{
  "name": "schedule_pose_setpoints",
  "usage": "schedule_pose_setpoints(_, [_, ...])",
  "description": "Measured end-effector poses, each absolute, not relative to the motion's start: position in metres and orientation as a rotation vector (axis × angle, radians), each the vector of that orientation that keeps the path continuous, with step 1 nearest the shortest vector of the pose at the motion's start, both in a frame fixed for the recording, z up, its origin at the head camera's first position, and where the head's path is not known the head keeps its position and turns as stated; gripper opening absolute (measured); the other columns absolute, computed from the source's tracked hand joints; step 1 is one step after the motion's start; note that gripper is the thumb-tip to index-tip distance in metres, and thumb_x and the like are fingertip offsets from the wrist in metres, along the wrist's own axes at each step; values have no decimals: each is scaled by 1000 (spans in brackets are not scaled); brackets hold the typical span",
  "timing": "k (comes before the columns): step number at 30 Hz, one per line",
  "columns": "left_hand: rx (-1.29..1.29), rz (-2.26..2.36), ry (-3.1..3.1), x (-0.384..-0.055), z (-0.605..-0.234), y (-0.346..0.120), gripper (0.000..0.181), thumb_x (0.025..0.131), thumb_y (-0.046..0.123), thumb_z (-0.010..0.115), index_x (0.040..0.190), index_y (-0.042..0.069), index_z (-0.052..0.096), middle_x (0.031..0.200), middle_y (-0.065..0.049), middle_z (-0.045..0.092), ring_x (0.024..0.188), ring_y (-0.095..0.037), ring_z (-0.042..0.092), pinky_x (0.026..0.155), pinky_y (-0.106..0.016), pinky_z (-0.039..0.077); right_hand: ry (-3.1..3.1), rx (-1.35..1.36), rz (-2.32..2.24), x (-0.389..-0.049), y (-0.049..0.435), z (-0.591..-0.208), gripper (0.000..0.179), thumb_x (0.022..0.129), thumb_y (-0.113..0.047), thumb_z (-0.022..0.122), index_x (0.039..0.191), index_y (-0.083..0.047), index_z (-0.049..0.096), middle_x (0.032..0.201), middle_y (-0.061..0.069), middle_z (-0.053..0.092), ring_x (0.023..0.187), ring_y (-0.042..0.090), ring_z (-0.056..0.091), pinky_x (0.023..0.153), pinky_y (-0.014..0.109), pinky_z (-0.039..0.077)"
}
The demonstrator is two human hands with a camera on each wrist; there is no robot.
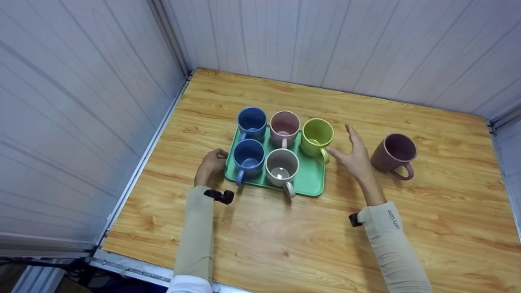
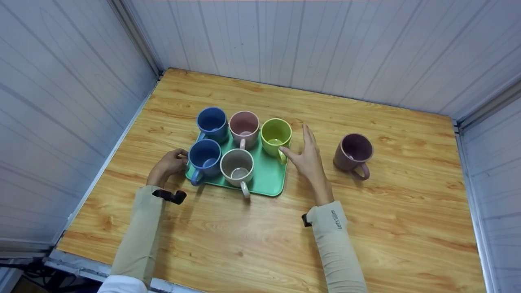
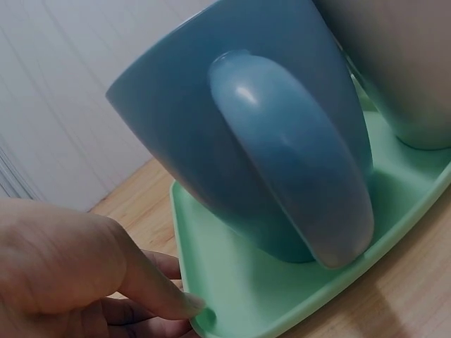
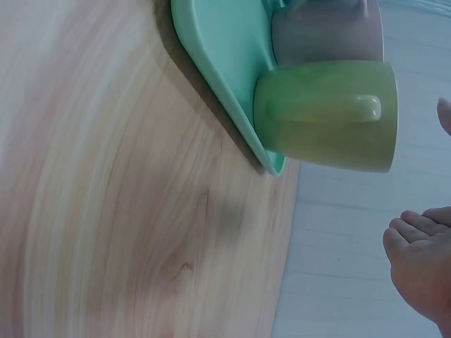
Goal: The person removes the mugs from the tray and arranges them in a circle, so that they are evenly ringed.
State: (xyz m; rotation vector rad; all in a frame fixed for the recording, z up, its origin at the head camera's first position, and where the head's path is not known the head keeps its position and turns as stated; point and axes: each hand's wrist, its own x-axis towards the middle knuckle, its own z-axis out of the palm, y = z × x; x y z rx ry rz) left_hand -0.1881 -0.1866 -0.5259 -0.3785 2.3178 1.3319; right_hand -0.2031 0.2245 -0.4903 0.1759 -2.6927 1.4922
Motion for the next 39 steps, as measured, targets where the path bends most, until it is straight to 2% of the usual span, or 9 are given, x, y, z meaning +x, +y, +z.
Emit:
schedule_pose_setpoints(8, [-381,1337,2316,-189,-525,-186,34,94,17,53,124,2,54,130,-19,55,120,-31,51,102,-42,41,-2726,185,1460,-210,211,-497,100,78,-41,77,152,-4,19,156,17,24,145,33,19,118,48,16])
schedule_pose_setpoints(15, [-364,1328,2319,-188,-525,-186,34,96,19,51,124,2,54,130,-20,54,120,-33,51,101,-43,42,-2763,166,1455,-215,202,-501,101,78,-42,77,153,-7,18,156,17,23,145,33,17,118,49,15])
schedule_pose_setpoints(25, [-369,1356,2318,-187,-526,-186,33,95,20,53,123,2,54,128,-20,55,118,-32,51,100,-42,42,-2716,218,1462,-226,188,-507,102,77,-32,80,150,3,18,155,26,20,144,37,18,117,49,15])
schedule_pose_setpoints(34, [-356,1347,2326,-189,-526,-187,33,95,19,53,123,1,54,129,-20,54,119,-32,50,101,-43,41,-2730,203,1435,-230,182,-507,109,74,-35,82,151,2,14,155,24,21,142,36,24,116,48,20])
schedule_pose_setpoints(39, [-373,1365,2297,-189,-526,-187,33,96,19,53,124,2,54,130,-20,54,120,-33,50,101,-43,41,-2714,216,1374,-232,181,-510,109,73,-35,83,150,3,16,153,24,26,139,36,29,114,48,24])
